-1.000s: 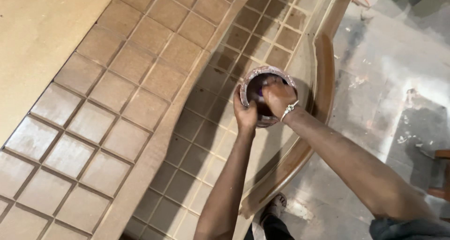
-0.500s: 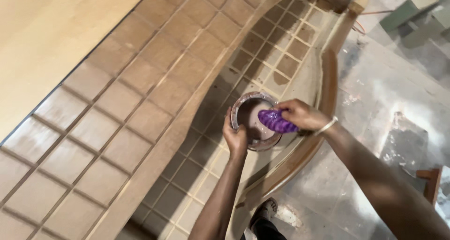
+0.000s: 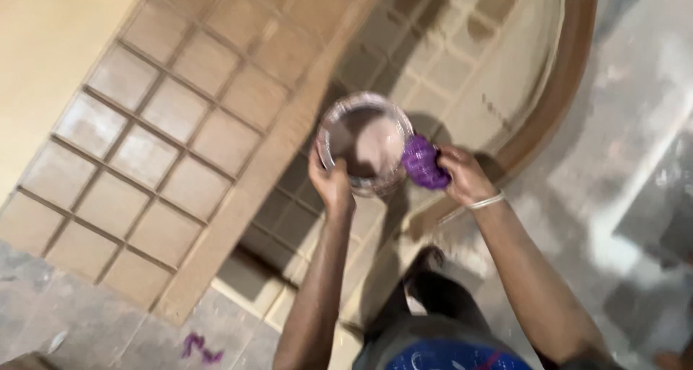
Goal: The person dips a purple cloth into a container of liquid and wipes it onto the curved edges and legs of a wooden furniture piece. The person repeatedly re-wets the cloth and continues to apply the finish to different sections of the furniture.
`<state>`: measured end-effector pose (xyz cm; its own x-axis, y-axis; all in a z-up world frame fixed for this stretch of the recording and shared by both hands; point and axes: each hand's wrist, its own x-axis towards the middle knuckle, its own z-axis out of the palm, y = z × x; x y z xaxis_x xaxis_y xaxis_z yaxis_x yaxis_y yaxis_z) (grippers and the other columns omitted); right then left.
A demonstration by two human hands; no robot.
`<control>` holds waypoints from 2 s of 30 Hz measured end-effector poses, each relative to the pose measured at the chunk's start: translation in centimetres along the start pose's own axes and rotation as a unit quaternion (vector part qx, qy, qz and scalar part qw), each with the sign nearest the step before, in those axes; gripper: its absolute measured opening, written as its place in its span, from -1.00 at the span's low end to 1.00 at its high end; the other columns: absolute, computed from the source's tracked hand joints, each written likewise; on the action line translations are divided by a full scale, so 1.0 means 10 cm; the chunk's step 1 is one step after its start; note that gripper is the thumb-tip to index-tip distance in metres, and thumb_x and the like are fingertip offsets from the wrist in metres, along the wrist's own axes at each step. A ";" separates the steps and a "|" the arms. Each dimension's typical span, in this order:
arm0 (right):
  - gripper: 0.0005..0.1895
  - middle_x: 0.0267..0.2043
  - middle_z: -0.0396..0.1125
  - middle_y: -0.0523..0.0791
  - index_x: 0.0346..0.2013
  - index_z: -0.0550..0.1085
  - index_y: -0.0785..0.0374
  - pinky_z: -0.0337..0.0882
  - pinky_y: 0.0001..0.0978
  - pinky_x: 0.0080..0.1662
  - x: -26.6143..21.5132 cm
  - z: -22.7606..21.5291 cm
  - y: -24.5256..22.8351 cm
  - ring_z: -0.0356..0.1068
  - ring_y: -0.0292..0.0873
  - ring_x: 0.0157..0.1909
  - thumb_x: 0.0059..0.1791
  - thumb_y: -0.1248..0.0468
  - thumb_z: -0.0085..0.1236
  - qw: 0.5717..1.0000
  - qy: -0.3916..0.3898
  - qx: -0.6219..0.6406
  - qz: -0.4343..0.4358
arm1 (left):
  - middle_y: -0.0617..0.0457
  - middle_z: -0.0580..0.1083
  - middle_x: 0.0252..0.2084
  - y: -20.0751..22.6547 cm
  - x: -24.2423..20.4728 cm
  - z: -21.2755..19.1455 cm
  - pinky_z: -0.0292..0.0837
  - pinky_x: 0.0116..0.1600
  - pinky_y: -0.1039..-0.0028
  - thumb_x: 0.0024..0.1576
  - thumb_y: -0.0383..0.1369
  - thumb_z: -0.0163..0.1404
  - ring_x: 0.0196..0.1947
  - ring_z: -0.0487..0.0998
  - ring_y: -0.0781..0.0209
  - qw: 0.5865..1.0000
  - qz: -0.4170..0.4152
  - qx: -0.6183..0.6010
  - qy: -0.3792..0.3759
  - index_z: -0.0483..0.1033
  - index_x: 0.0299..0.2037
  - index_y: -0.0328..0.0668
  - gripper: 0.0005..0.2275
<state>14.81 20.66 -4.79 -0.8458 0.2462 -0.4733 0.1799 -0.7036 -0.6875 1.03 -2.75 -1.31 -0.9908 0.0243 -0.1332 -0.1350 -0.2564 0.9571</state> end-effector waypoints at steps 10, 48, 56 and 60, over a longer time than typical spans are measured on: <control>-0.55 -0.01 0.48 -0.01 0.09 0.46 0.25 0.57 -0.27 0.05 -1.42 0.32 0.92 0.51 -0.12 -0.02 -0.08 0.25 0.25 0.936 -0.099 -0.330 0.064 | -0.20 0.11 0.54 0.14 -0.35 -0.50 0.05 0.54 0.26 0.36 -0.09 -0.11 0.53 0.13 0.01 0.990 0.002 0.108 -0.093 -0.04 0.54 -0.33 -0.35; -0.43 0.21 0.33 -0.17 0.10 0.49 0.02 0.35 -0.15 0.19 -2.74 1.43 2.28 0.23 -0.06 0.29 -0.23 0.34 0.22 0.594 -0.094 -0.775 -0.194 | -0.01 0.07 0.56 -0.91 -1.09 -1.67 -0.29 0.68 -0.01 0.20 -0.39 -0.13 0.62 -0.07 0.02 0.722 0.277 0.544 -0.326 0.14 0.44 -0.24 -0.46; -0.43 0.14 0.35 -0.16 0.14 0.49 0.07 0.33 -0.21 0.19 -2.41 1.59 2.17 0.25 -0.09 0.19 -0.19 0.31 0.15 0.575 -0.155 -0.791 -0.140 | -0.01 0.08 0.56 -0.99 -1.05 -1.71 -0.28 0.70 -0.02 0.20 -0.40 -0.14 0.62 -0.05 0.03 0.736 0.287 0.514 -0.334 0.12 0.45 -0.18 -0.45; -0.56 0.14 0.34 -0.15 0.09 0.49 0.16 0.31 -0.21 0.21 -2.27 1.83 2.23 0.22 -0.08 0.23 -0.11 0.28 0.09 0.498 -0.202 -0.835 -0.117 | -0.03 0.08 0.55 -0.98 -1.06 -1.73 -0.28 0.70 -0.05 0.19 -0.42 -0.15 0.62 -0.03 0.02 0.745 0.293 0.495 -0.337 0.12 0.45 -0.20 -0.45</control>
<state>28.84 -12.79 0.72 -0.9131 -0.2013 -0.3545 -0.0665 0.9314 -0.3578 13.07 -17.23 -13.70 -0.6177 0.7542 0.2226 0.7124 0.4170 0.5644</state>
